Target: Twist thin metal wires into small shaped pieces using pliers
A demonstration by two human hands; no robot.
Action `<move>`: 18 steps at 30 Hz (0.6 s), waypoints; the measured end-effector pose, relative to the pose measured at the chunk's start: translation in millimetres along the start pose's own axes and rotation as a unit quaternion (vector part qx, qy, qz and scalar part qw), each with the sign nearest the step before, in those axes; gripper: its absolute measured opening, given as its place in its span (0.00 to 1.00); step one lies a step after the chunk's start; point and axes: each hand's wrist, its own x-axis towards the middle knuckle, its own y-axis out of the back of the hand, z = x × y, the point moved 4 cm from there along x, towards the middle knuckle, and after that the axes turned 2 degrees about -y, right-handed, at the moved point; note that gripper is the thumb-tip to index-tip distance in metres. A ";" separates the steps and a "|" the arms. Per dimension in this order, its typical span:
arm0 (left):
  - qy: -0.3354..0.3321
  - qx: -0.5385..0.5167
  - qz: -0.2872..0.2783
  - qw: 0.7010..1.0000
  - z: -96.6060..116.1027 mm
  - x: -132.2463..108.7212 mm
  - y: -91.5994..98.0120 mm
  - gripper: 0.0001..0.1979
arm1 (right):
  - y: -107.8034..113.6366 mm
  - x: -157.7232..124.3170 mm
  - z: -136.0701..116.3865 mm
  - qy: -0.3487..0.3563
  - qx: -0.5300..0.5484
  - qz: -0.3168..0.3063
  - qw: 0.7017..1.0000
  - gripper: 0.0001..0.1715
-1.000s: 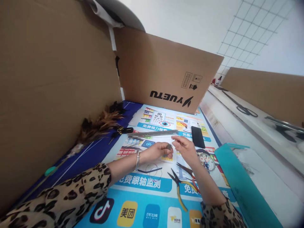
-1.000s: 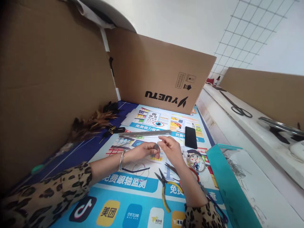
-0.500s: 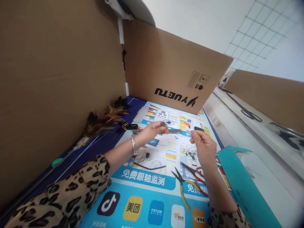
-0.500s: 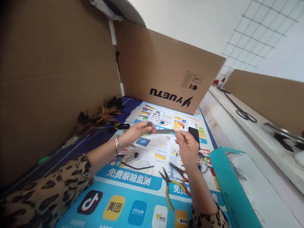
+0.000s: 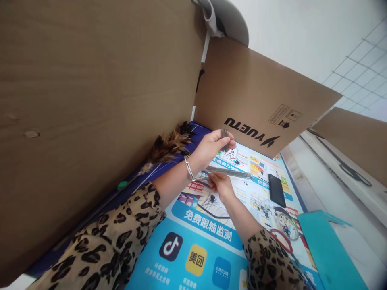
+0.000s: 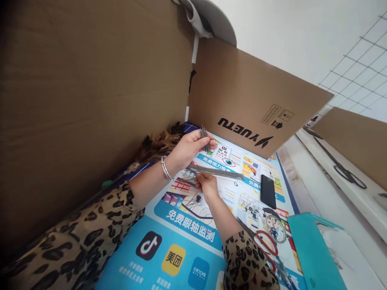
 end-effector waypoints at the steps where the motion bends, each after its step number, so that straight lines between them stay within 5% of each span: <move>1: -0.003 0.001 0.000 1.000 0.2 0.4 0.2 0.03 | 0.7 0.5 -0.6 0.003 -0.024 0.000 1.000 0.26; 9: 0.022 0.035 -0.029 0.999 -20.7 -5.9 -4.6 0.05 | 59.9 -17.8 -16.8 0.051 -0.182 0.032 0.981 0.13; 18: 0.190 0.065 -0.191 0.961 -115.4 -56.6 -32.3 0.22 | 137.8 -88.1 1.2 0.079 -0.079 0.138 0.984 0.22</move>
